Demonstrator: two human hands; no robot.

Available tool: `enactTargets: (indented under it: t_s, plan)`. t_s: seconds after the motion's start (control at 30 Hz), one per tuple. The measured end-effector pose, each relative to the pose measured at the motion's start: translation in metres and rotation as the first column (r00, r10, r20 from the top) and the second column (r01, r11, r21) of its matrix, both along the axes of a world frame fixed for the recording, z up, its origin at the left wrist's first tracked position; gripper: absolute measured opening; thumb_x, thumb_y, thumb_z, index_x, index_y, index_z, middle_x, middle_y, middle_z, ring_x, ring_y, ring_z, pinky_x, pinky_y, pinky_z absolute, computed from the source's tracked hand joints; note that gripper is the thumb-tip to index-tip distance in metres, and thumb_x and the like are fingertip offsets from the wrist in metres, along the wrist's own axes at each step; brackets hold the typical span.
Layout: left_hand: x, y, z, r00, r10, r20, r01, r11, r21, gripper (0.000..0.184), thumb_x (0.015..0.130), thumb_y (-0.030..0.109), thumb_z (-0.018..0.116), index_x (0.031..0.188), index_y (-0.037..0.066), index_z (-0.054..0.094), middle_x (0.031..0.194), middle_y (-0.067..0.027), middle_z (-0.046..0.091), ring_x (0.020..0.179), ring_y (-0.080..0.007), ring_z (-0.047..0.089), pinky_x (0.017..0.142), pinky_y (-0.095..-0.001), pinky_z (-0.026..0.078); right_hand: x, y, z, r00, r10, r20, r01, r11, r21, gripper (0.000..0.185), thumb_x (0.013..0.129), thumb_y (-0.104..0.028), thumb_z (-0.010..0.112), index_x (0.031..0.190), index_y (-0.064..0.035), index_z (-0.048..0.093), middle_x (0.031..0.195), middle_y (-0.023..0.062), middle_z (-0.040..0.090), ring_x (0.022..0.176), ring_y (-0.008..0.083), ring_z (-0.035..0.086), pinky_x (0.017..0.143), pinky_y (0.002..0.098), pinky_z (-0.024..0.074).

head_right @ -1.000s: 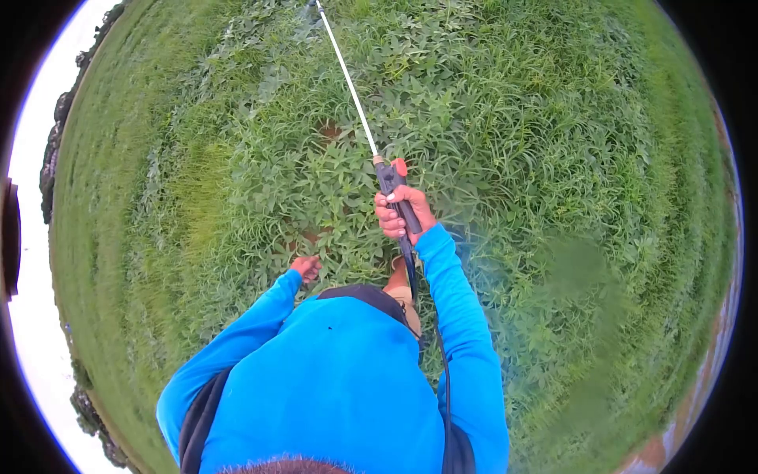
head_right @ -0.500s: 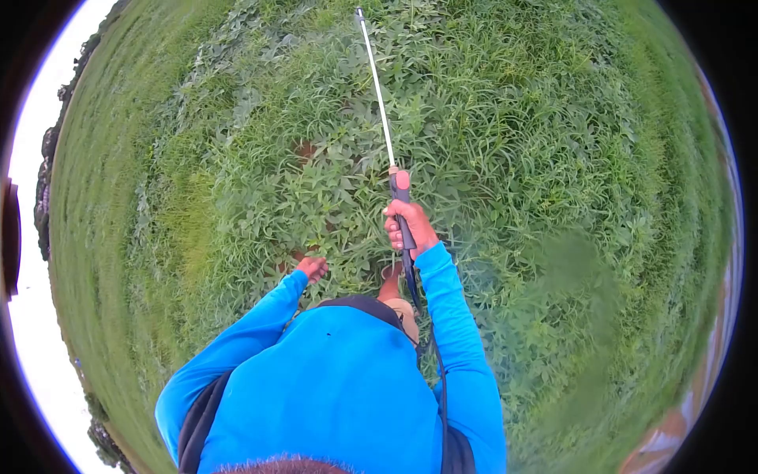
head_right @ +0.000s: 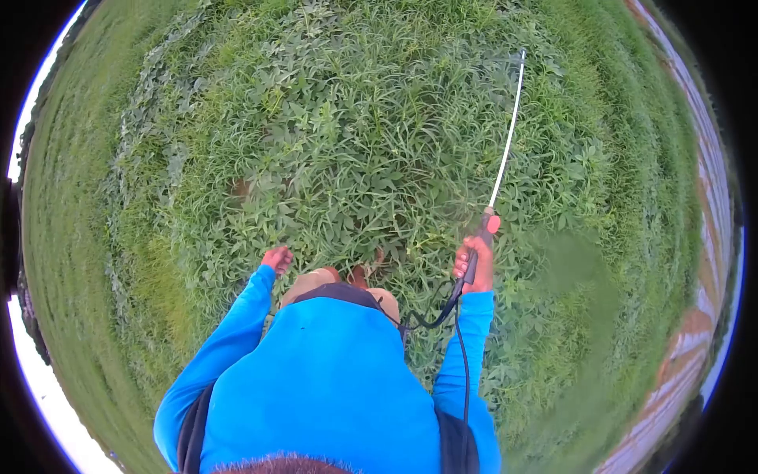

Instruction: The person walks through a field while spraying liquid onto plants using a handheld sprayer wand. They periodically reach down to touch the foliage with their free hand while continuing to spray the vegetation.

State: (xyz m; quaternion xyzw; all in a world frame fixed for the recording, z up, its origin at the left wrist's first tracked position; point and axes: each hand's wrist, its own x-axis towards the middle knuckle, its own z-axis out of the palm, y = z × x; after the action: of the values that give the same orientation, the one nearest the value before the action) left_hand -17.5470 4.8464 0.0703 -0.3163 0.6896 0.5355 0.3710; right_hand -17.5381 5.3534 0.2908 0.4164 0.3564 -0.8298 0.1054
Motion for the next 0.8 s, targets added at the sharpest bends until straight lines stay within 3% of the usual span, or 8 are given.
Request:
enactTargets:
  t_s: [0.27,0.37,0.4,0.47,0.6,0.63,0.73,0.8]
  plan:
    - [0.000,0.000,-0.029,1.000,0.001,0.004,-0.001,0.996,-0.087,0.037,0.085,0.041,0.048,0.082,0.007,0.062,0.066,-0.0016,0.057,0.053,-0.0142,0.051,0.047,-0.0308,0.040,0.032,0.109,0.001,0.947,-0.322,-0.011,0.299,0.865,0.402,0.021,0.074,-0.026,0.058,0.071,-0.0153,0.041,0.052,-0.0020,0.039,0.038,0.0088,0.036,0.034,0.0239,0.0298]
    - [-0.006,0.008,-0.012,0.957,-0.262,-0.127,0.231,0.948,-0.218,0.039,0.081,0.038,0.050,0.087,0.004,0.068,0.092,-0.0126,0.066,0.079,-0.0216,0.062,0.076,-0.0330,0.047,0.038,0.135,0.000,0.912,-0.409,-0.022,0.363,0.780,0.510,0.023,0.073,-0.027,0.058,0.068,-0.0154,0.039,0.051,-0.0020,0.038,0.038,0.0090,0.035,0.034,0.0243,0.0292]
    - [-0.006,0.008,-0.021,0.957,-0.257,-0.133,0.226,0.950,-0.215,0.039,0.081,0.038,0.050,0.087,0.004,0.068,0.092,-0.0126,0.066,0.079,-0.0216,0.062,0.076,-0.0330,0.047,0.038,0.141,0.002,0.894,-0.448,-0.029,0.395,0.754,0.524,0.023,0.073,-0.027,0.059,0.068,-0.0154,0.039,0.050,-0.0019,0.037,0.037,0.0094,0.035,0.034,0.0246,0.0286]
    - [-0.004,-0.001,-0.050,0.923,-0.343,-0.176,0.276,0.906,-0.320,0.042,0.081,0.041,0.049,0.091,0.005,0.067,0.095,-0.0161,0.065,0.086,-0.0257,0.061,0.080,-0.0350,0.045,0.032,0.147,0.004,0.887,-0.459,-0.046,0.422,0.764,0.488,0.024,0.073,-0.027,0.059,0.067,-0.0154,0.039,0.050,-0.0016,0.038,0.038,0.0097,0.035,0.034,0.0249,0.0288]
    - [-0.018,0.004,-0.066,0.885,-0.371,-0.282,0.328,0.925,-0.191,0.045,0.079,0.045,0.049,0.100,0.009,0.066,0.101,-0.0167,0.063,0.095,-0.0282,0.059,0.085,-0.0357,0.043,0.015,0.155,-0.005,0.890,-0.449,-0.074,0.439,0.806,0.397,0.022,0.074,-0.028,0.058,0.069,-0.0153,0.041,0.052,-0.0012,0.039,0.040,0.0099,0.037,0.035,0.0249,0.0301]
    - [-0.027,0.008,-0.068,0.911,-0.378,-0.165,0.338,0.914,-0.224,0.044,0.080,0.044,0.048,0.104,0.010,0.064,0.105,-0.0148,0.063,0.098,-0.0282,0.058,0.086,-0.0357,0.043,0.007,0.151,-0.008,0.907,-0.412,-0.092,0.415,0.832,0.369,0.021,0.074,-0.028,0.058,0.070,-0.0151,0.042,0.054,-0.0012,0.039,0.040,0.0099,0.037,0.036,0.0248,0.0307]
    - [-0.050,0.045,-0.022,0.922,-0.347,-0.170,0.299,0.919,-0.258,0.043,0.081,0.044,0.049,0.103,0.011,0.065,0.106,-0.0154,0.062,0.099,-0.0275,0.058,0.086,-0.0351,0.043,-0.020,0.134,-0.016,0.942,-0.318,-0.107,0.335,0.895,0.294,0.019,0.076,-0.029,0.056,0.073,-0.0139,0.044,0.056,-0.0012,0.040,0.041,0.0103,0.038,0.037,0.0247,0.0318]
    - [-0.061,0.043,-0.063,0.924,-0.289,-0.250,0.253,0.953,-0.167,0.043,0.081,0.042,0.050,0.102,0.007,0.064,0.098,-0.0149,0.065,0.092,-0.0258,0.060,0.083,-0.0348,0.045,-0.039,0.118,-0.021,0.968,-0.204,-0.146,0.220,0.970,0.104,0.017,0.077,-0.026,0.055,0.073,-0.0127,0.045,0.056,-0.0011,0.041,0.041,0.0105,0.038,0.037,0.0254,0.0320]
